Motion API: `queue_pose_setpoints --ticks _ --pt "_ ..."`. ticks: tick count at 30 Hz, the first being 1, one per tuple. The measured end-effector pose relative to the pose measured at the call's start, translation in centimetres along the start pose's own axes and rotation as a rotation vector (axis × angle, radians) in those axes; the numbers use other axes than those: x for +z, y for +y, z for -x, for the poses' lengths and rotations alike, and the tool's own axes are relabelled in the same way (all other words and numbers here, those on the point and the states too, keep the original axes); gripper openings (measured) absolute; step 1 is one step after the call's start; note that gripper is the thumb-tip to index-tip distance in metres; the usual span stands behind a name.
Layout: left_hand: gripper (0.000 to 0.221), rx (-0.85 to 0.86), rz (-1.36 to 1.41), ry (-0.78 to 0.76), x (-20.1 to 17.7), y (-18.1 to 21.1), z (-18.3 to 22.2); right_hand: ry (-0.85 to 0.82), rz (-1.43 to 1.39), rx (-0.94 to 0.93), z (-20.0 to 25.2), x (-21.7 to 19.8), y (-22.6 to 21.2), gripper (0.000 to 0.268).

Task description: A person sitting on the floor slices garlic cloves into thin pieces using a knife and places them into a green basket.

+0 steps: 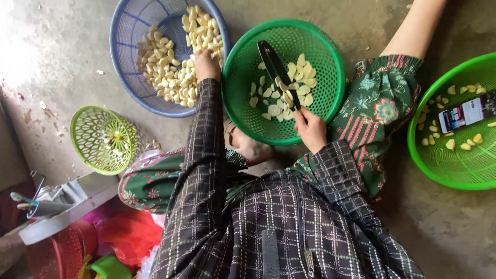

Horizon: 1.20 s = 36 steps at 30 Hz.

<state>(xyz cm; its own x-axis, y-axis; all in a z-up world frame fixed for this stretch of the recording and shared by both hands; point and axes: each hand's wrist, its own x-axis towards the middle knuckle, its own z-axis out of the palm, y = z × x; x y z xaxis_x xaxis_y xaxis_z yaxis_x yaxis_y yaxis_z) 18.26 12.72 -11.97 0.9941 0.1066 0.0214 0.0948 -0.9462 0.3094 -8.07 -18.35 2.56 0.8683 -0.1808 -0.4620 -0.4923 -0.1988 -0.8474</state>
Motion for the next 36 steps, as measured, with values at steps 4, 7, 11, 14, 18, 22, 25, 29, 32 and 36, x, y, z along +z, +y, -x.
queue_pose_setpoints --ticks 4,7,11,14,18,22,25,29,32,36 --pt "0.017 -0.004 0.053 -0.135 1.6 -1.1 -1.7 0.021 -0.011 0.031 -0.4 0.1 0.0 0.038" --pt "0.017 -0.009 -0.003 -0.186 0.8 -0.5 -1.5 -0.021 0.010 -0.002 -0.5 0.1 0.0 0.044" --pt "0.020 -0.154 0.732 -0.048 -4.5 1.4 1.2 -0.035 -0.036 -0.002 -0.3 0.5 0.0 0.045" --pt "0.032 -0.228 1.437 -0.245 -9.7 5.1 5.6 -0.056 -0.035 -0.068 0.0 1.1 -0.3 0.046" --pt "0.024 -0.471 1.825 -0.280 -11.7 11.1 12.1 0.094 0.023 -0.359 0.6 2.0 0.2 0.032" --pt "0.020 -0.481 1.801 -0.330 -11.2 13.1 15.3 0.202 0.091 -0.621 1.7 1.4 -1.0 0.031" --pt "0.012 -0.497 1.758 -0.322 -12.2 13.9 16.4 0.247 0.189 -0.700 1.9 0.9 -0.5 0.035" --pt "0.015 -0.483 1.733 -0.279 -13.3 15.0 16.6 0.296 0.230 -0.751 1.8 0.5 0.1 0.039" --pt "0.013 -0.477 1.702 -0.221 -12.7 15.0 16.4 0.318 0.265 -0.751 2.1 0.5 0.7 0.041" --pt "0.012 -0.432 1.562 -0.269 -15.4 17.1 16.9 0.354 0.290 -0.745 2.0 0.3 0.8 0.041"
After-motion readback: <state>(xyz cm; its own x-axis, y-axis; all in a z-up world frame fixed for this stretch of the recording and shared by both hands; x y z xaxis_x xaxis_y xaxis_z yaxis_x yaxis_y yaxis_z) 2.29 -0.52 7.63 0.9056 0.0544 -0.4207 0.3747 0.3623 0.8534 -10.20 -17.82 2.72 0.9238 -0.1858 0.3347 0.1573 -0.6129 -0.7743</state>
